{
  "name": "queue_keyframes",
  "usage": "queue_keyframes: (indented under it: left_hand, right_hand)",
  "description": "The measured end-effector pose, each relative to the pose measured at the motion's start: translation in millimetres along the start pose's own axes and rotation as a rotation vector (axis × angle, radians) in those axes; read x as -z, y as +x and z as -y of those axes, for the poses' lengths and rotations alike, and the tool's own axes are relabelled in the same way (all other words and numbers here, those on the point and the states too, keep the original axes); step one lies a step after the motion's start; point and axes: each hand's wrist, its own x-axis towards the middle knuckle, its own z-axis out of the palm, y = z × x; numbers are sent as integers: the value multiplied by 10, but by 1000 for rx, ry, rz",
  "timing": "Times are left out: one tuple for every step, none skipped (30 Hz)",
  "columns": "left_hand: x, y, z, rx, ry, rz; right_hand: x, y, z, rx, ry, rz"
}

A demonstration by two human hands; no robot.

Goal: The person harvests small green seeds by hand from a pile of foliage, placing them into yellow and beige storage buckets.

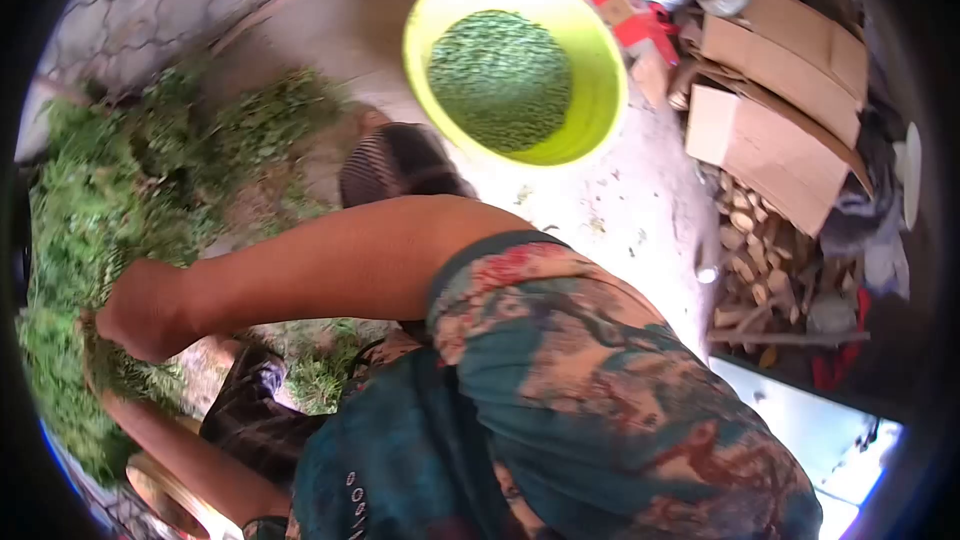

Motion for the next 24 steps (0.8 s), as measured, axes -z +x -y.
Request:
queue_keyframes:
  left_hand:
    - [-15,-37,71,-85,76,31]
    - [-15,-86,103,-173,150,55]
    - [1,-73,73,-271,24,69]
    - [-198,-154,403,-285,-214,108]
    - [-404,-232,755,-295,-452,152]
    - [-420,-168,771,-608,-43,43]
    - [-421,-147,877,-751,156,16]
    - [-419,-117,980,-898,344,-37]
    - [-466,-114,1184,-898,320,19]
    - [-487,-94,1254,-897,315,16]
    - [-501,-80,1300,-916,340,-13]
    - [-513,-86,1354,-934,369,-43]
    - [-534,-105,1440,-934,370,-49]
    - [-561,-124,1545,-957,458,-61]
    - [-585,-143,1653,-978,545,-73]
    - [-584,-190,1764,-989,656,-39]
    - [-588,-199,1778,-988,657,-44]
    - [-595,-197,1783,-985,641,-58]
    - [-595,-196,1783,-981,624,-71]
    - [-582,-201,1766,-981,623,-72]
    - [-571,-206,1744,-967,666,-55]
    - [-563,-211,1744,-951,709,-37]
    - [-565,-214,1754,-945,711,-38]
    - [-604,-223,1798,-989,742,-95]
  right_hand:
    - [-23,2,13,-46,188,-84]
    - [-77,17,17,-74,399,-155]
    - [-40,-1,30,-38,548,-278]
    - [-91,23,-99,238,357,-474]
    - [-43,94,-316,528,-56,-591]
    - [229,-2,-173,119,564,-387]
    - [350,-21,-107,-73,859,-217]
    - [470,-40,-49,-314,1132,-97]
    - [476,-36,-58,-445,1118,-38]
    - [477,-40,-66,-579,1096,19]
    - [435,-44,-68,-584,1098,22]
    - [343,-46,-71,-434,766,-39]
    - [238,-51,-75,-280,434,-95]
    - [108,-73,-82,-238,312,-113]
    - [87,-95,-59,-241,316,-111]
    - [71,-120,-38,-280,334,-8]
    - [55,-139,-19,-319,350,96]
    - [37,-145,-6,-343,324,137]
    - [0,-149,-3,-343,324,139]
    - [-55,-151,-6,-337,301,135]
    - [-76,-135,20,-332,278,130]
    - [-86,-128,55,-337,279,130]
    - [-90,-118,96,-311,198,142]
    - [-99,-99,137,-284,115,154]
